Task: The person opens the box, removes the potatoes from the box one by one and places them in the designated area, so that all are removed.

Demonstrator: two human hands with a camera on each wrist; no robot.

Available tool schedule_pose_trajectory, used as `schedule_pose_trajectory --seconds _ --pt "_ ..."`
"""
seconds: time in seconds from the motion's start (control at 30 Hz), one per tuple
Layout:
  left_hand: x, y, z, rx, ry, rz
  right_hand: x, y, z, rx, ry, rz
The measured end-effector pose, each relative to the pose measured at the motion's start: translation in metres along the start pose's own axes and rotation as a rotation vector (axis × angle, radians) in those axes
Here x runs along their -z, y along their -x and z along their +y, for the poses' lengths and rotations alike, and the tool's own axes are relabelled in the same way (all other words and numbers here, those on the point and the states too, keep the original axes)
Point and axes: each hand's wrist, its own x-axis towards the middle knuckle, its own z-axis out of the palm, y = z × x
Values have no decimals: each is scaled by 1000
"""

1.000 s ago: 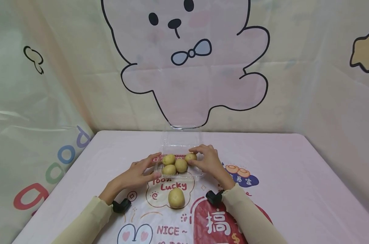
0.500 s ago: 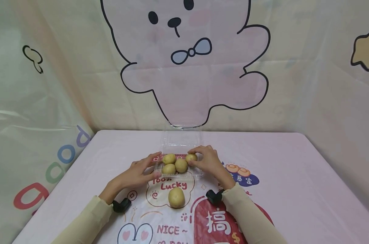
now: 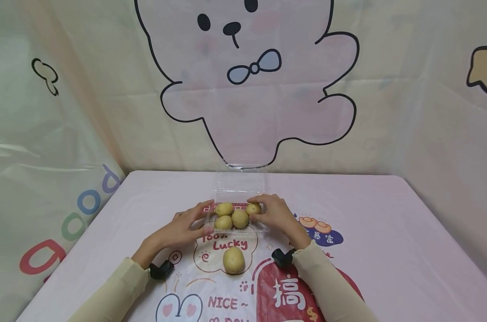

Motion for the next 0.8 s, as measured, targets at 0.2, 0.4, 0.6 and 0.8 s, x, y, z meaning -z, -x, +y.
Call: schedule_pose_trajectory --seconds 0.2,0.4,0.6,0.8 --pt "0 0 2 -1 7 -1 0 0 0 -8 39 1" --pt "-1 -1 2 5 5 3 -2 3 3 30 6 29" --pt "-1 -1 0 4 6 8 -3 5 5 37 -100 48" --pt "-1 -1 0 12 1 9 -2 6 4 28 -145 53"
